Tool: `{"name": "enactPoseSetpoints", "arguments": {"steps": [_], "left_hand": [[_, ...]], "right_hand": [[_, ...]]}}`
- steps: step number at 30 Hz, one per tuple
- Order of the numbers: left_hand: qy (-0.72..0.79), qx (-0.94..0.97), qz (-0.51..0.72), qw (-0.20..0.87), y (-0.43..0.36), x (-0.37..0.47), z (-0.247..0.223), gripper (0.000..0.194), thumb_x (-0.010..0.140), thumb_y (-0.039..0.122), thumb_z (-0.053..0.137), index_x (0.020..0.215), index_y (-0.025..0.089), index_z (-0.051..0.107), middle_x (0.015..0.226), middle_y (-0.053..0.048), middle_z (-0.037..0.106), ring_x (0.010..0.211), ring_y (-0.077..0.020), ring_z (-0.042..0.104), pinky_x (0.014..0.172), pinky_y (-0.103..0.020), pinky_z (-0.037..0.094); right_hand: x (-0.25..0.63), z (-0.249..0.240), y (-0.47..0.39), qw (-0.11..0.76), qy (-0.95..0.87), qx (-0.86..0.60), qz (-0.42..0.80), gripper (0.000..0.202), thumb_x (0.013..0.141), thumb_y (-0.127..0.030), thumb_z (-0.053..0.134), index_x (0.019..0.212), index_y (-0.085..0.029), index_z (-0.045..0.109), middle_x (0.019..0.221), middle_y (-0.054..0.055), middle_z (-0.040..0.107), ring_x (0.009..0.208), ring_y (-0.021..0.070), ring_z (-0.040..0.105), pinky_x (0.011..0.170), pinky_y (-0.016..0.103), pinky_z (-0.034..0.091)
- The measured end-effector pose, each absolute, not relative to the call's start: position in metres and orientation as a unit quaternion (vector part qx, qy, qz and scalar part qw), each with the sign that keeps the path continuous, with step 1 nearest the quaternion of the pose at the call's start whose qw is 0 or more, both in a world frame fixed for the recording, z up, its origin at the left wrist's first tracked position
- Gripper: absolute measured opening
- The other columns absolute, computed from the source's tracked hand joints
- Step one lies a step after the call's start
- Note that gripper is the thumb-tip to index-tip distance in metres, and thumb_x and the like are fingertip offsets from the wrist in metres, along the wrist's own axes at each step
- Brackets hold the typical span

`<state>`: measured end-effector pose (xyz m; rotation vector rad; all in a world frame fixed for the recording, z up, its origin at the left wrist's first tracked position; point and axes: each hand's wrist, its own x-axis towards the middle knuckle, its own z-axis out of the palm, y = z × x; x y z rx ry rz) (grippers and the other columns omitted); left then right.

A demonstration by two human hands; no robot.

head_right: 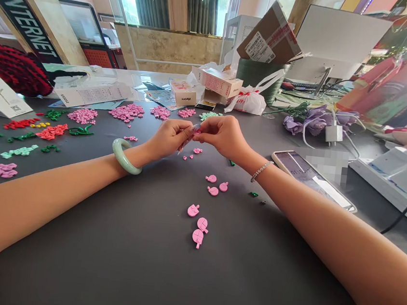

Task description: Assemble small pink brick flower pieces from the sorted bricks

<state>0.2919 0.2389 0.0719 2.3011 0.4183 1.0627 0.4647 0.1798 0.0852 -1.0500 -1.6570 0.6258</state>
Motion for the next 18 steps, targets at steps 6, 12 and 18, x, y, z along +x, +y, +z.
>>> {"name": "enactPoseSetpoints", "arguments": {"steps": [6,12,18], "left_hand": [[0.155,0.852,0.400,0.299,0.2400,0.2915,0.0708,0.065,0.086,0.074,0.044,0.056,0.017,0.050,0.047,0.005,0.045,0.041,-0.0056,0.043,0.045,-0.021,0.032],[0.140,0.838,0.408,0.334,0.2403,0.2934,0.0687,0.062,0.085,0.073,0.049,0.060,0.016,0.054,0.051,0.004,0.049,0.039,-0.0052,0.047,0.041,-0.019,0.034],[0.167,0.840,0.427,0.290,0.2390,0.2919,0.0722,0.061,0.088,0.069,0.047,0.058,0.016,0.053,0.048,0.004,0.050,0.039,-0.0060,0.048,0.042,-0.020,0.035]], "right_hand": [[0.4628,0.0824,0.1796,0.522,-0.684,-0.450,0.238,0.027,0.062,-0.035,0.086,0.067,-0.015,0.069,0.066,0.003,0.067,0.063,0.0154,0.061,0.060,0.030,0.050],[0.4596,0.0810,0.1771,0.534,-0.677,-0.466,0.196,0.022,0.065,-0.031,0.082,0.064,-0.015,0.066,0.063,0.002,0.065,0.059,0.0141,0.059,0.058,0.029,0.048],[0.4583,0.0832,0.1786,0.497,-0.691,-0.495,0.175,0.019,0.067,-0.026,0.082,0.077,-0.014,0.071,0.070,0.003,0.067,0.064,0.0149,0.060,0.063,0.030,0.047]]}}
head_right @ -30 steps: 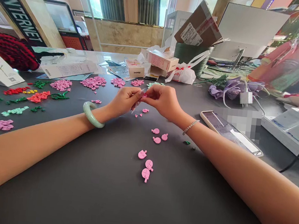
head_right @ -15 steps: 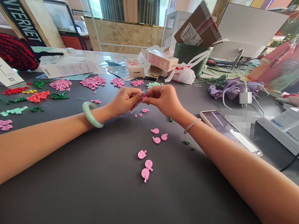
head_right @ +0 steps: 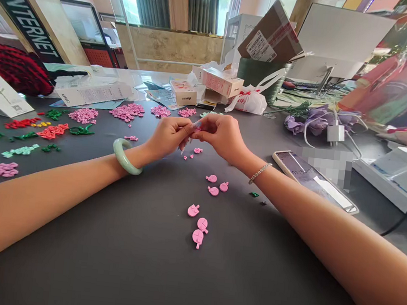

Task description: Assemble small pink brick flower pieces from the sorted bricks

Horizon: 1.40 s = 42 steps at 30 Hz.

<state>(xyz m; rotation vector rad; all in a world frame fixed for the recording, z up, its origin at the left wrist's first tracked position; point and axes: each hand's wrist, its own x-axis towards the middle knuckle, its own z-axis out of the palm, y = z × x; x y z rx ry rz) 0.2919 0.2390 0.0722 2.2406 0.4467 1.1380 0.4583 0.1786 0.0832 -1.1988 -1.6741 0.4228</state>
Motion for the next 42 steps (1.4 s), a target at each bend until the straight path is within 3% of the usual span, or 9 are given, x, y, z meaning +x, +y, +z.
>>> {"name": "enactPoseSetpoints", "arguments": {"steps": [3,8,12,16,26,30,36,42], "left_hand": [[0.208,0.826,0.469,0.235,0.241,0.291,0.074,0.057,0.092,0.062,0.050,0.057,0.017,0.053,0.045,0.004,0.050,0.038,-0.0059,0.047,0.043,-0.020,0.035],[0.229,0.790,0.492,0.285,0.246,0.290,0.074,0.050,0.094,0.052,0.054,0.059,0.016,0.054,0.045,0.005,0.049,0.032,-0.0046,0.045,0.039,-0.020,0.035],[0.229,0.769,0.483,0.351,0.247,0.291,0.075,0.051,0.092,0.054,0.055,0.059,0.016,0.054,0.046,0.005,0.049,0.032,-0.0041,0.045,0.034,-0.018,0.032],[0.218,0.758,0.472,0.394,0.247,0.292,0.074,0.053,0.091,0.059,0.053,0.060,0.016,0.055,0.047,0.004,0.050,0.031,-0.0038,0.044,0.031,-0.018,0.032],[0.223,0.764,0.458,0.396,0.249,0.292,0.073,0.047,0.093,0.052,0.055,0.065,0.015,0.059,0.052,0.002,0.057,0.032,-0.0044,0.049,0.033,-0.019,0.035],[0.232,0.757,0.456,0.406,0.249,0.292,0.074,0.043,0.096,0.044,0.054,0.066,0.014,0.060,0.052,0.002,0.057,0.032,-0.0041,0.048,0.032,-0.018,0.034],[0.230,0.752,0.452,0.420,0.248,0.292,0.075,0.036,0.095,0.032,0.057,0.065,0.013,0.060,0.054,0.003,0.057,0.032,-0.0034,0.049,0.032,-0.017,0.033],[0.214,0.742,0.443,0.455,0.251,0.292,0.071,0.043,0.088,0.048,0.065,0.063,0.014,0.059,0.051,0.003,0.055,0.033,-0.0047,0.048,0.031,-0.019,0.034]], "right_hand": [[0.457,0.085,0.179,0.441,-0.714,-0.530,0.120,0.029,0.064,-0.019,0.083,0.091,-0.017,0.076,0.085,0.004,0.070,0.071,0.0156,0.059,0.068,0.031,0.048],[0.454,0.089,0.176,0.280,-0.794,-0.537,0.055,0.014,0.068,-0.017,0.083,0.081,-0.022,0.080,0.087,0.004,0.065,0.074,0.0158,0.056,0.072,0.031,0.044],[0.452,0.090,0.175,0.193,-0.818,-0.539,0.054,0.009,0.074,-0.015,0.079,0.080,-0.021,0.081,0.086,0.004,0.062,0.075,0.0158,0.056,0.075,0.031,0.042],[0.452,0.089,0.175,0.169,-0.831,-0.526,0.067,0.008,0.078,-0.015,0.074,0.079,-0.020,0.079,0.086,0.005,0.061,0.076,0.0168,0.057,0.076,0.031,0.042],[0.462,0.095,0.175,0.233,-0.839,-0.484,0.083,0.004,0.076,-0.018,0.068,0.074,-0.019,0.071,0.083,0.003,0.064,0.069,0.0141,0.055,0.067,0.028,0.040],[0.466,0.102,0.177,0.303,-0.789,-0.522,0.117,0.007,0.074,-0.015,0.065,0.068,-0.018,0.065,0.064,-0.002,0.062,0.060,0.0121,0.052,0.061,0.028,0.038],[0.469,0.105,0.178,0.409,-0.727,-0.520,0.182,0.012,0.068,-0.012,0.071,0.062,-0.016,0.062,0.063,0.000,0.061,0.061,0.0117,0.052,0.062,0.029,0.040],[0.471,0.103,0.181,0.475,-0.696,-0.480,0.244,0.014,0.066,-0.015,0.077,0.067,-0.017,0.063,0.067,0.000,0.062,0.065,0.0121,0.055,0.063,0.029,0.045]]}}
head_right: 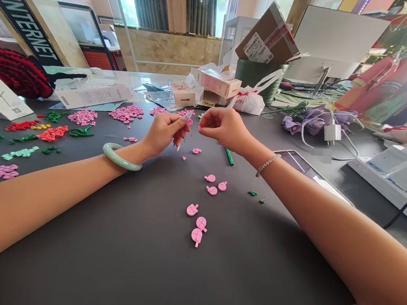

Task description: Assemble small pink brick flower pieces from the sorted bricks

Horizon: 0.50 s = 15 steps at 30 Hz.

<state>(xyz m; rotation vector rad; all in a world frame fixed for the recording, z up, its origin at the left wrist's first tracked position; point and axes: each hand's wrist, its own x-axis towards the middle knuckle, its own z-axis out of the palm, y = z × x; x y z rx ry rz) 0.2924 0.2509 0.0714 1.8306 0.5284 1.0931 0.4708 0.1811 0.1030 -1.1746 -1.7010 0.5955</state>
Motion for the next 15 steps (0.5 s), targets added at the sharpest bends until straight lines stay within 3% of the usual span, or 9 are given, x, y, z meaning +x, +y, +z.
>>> {"name": "enactPoseSetpoints", "arguments": {"steps": [6,15], "left_hand": [[0.195,0.753,0.426,0.461,0.2518,0.2924,0.0702,0.055,0.078,0.067,0.064,0.063,0.014,0.059,0.050,0.003,0.053,0.034,-0.0047,0.048,0.032,-0.019,0.034],[0.166,0.779,0.406,0.448,0.2451,0.2896,0.0759,0.060,0.071,0.074,0.064,0.061,0.015,0.059,0.046,0.004,0.052,0.034,-0.0052,0.048,0.034,-0.019,0.031]], "right_hand": [[0.4720,0.1003,0.1832,0.519,-0.671,-0.461,0.262,0.024,0.061,-0.027,0.085,0.076,-0.019,0.068,0.073,0.002,0.066,0.072,0.0154,0.062,0.065,0.030,0.052],[0.4712,0.0988,0.1840,0.513,-0.675,-0.446,0.289,0.029,0.060,-0.035,0.087,0.078,-0.017,0.073,0.075,0.003,0.070,0.073,0.0154,0.064,0.070,0.033,0.055]]}}
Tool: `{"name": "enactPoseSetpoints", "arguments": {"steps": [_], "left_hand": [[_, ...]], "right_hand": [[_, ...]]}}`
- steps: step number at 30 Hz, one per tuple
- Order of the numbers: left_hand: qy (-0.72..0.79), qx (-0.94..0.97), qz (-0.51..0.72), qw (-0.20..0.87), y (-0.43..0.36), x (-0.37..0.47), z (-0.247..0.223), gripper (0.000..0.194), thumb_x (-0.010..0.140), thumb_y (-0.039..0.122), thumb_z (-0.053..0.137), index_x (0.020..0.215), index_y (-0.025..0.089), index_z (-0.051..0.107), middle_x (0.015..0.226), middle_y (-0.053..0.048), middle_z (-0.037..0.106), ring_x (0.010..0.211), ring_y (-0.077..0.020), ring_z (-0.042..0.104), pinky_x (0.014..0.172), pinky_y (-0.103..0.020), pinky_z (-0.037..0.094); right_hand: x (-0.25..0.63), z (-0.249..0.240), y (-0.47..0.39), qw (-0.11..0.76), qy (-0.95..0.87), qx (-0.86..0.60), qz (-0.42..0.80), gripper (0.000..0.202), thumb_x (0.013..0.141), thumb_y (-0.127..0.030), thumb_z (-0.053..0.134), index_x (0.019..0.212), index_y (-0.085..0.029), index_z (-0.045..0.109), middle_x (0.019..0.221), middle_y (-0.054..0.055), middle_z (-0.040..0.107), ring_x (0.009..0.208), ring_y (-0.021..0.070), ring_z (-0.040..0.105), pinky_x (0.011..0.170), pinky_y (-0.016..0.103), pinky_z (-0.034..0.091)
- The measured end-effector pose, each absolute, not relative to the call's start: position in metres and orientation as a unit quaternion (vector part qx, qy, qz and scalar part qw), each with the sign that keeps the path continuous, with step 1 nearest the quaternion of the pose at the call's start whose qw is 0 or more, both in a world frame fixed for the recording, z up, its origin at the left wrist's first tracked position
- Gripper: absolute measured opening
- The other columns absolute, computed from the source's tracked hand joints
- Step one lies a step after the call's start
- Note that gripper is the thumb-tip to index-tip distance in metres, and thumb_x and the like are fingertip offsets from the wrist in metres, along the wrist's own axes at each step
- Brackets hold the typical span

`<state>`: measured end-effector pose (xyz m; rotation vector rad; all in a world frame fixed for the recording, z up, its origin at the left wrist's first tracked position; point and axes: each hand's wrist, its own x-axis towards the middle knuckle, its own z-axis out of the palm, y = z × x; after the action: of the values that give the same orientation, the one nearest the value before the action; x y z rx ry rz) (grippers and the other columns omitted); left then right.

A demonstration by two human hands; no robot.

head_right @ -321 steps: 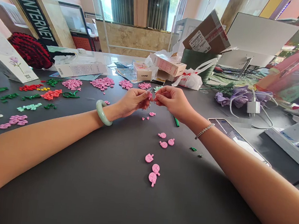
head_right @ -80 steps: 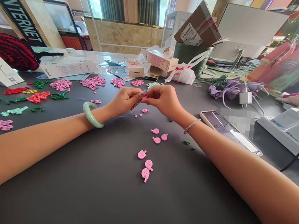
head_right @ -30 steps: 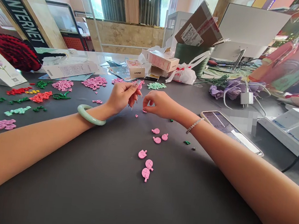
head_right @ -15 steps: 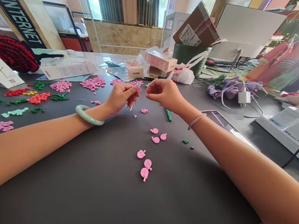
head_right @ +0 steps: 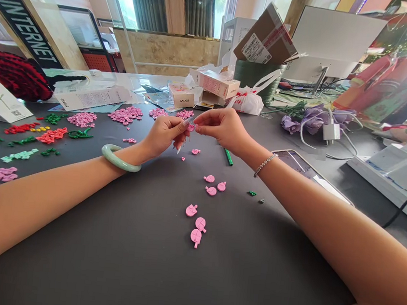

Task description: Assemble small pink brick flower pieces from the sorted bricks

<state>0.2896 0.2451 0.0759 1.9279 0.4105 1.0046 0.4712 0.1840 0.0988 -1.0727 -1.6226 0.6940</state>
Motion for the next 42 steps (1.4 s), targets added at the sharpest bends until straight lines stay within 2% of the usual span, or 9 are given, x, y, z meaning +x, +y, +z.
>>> {"name": "enactPoseSetpoints", "arguments": {"steps": [6,15,25,33,42], "left_hand": [[0.159,0.797,0.393,0.430,0.2446,0.2903,0.0756,0.060,0.075,0.074,0.062,0.062,0.015,0.058,0.046,0.004,0.051,0.035,-0.0058,0.048,0.035,-0.021,0.032],[0.157,0.807,0.399,0.406,0.2452,0.2904,0.0747,0.062,0.074,0.075,0.061,0.061,0.015,0.057,0.047,0.003,0.051,0.035,-0.0060,0.048,0.035,-0.021,0.033],[0.158,0.811,0.403,0.393,0.2445,0.2906,0.0739,0.061,0.077,0.074,0.060,0.063,0.015,0.057,0.046,0.003,0.051,0.035,-0.0058,0.048,0.035,-0.019,0.034],[0.151,0.809,0.411,0.393,0.2434,0.2908,0.0747,0.063,0.073,0.076,0.061,0.062,0.014,0.056,0.046,0.004,0.050,0.035,-0.0049,0.047,0.034,-0.017,0.035],[0.155,0.808,0.421,0.381,0.2432,0.2920,0.0733,0.064,0.072,0.077,0.061,0.062,0.014,0.057,0.048,0.004,0.050,0.034,-0.0042,0.047,0.034,-0.017,0.036]], "right_hand": [[0.4690,0.0971,0.1828,0.512,-0.668,-0.450,0.296,0.025,0.062,-0.031,0.088,0.075,-0.016,0.073,0.076,0.003,0.070,0.072,0.0145,0.064,0.069,0.032,0.055],[0.4668,0.0941,0.1825,0.515,-0.630,-0.468,0.345,0.020,0.063,-0.023,0.088,0.068,-0.016,0.070,0.065,0.001,0.065,0.058,0.0100,0.056,0.057,0.027,0.050],[0.4631,0.0961,0.1796,0.513,-0.571,-0.486,0.418,0.018,0.065,-0.014,0.087,0.071,-0.017,0.069,0.066,0.002,0.066,0.059,0.0109,0.058,0.060,0.028,0.053],[0.4609,0.0984,0.1759,0.500,-0.567,-0.480,0.444,0.013,0.066,-0.014,0.085,0.067,-0.016,0.072,0.069,0.001,0.066,0.065,0.0088,0.058,0.062,0.022,0.051],[0.4617,0.0978,0.1761,0.493,-0.555,-0.478,0.469,0.011,0.066,-0.015,0.086,0.066,-0.016,0.075,0.069,0.002,0.067,0.065,0.0093,0.058,0.062,0.022,0.053]]}}
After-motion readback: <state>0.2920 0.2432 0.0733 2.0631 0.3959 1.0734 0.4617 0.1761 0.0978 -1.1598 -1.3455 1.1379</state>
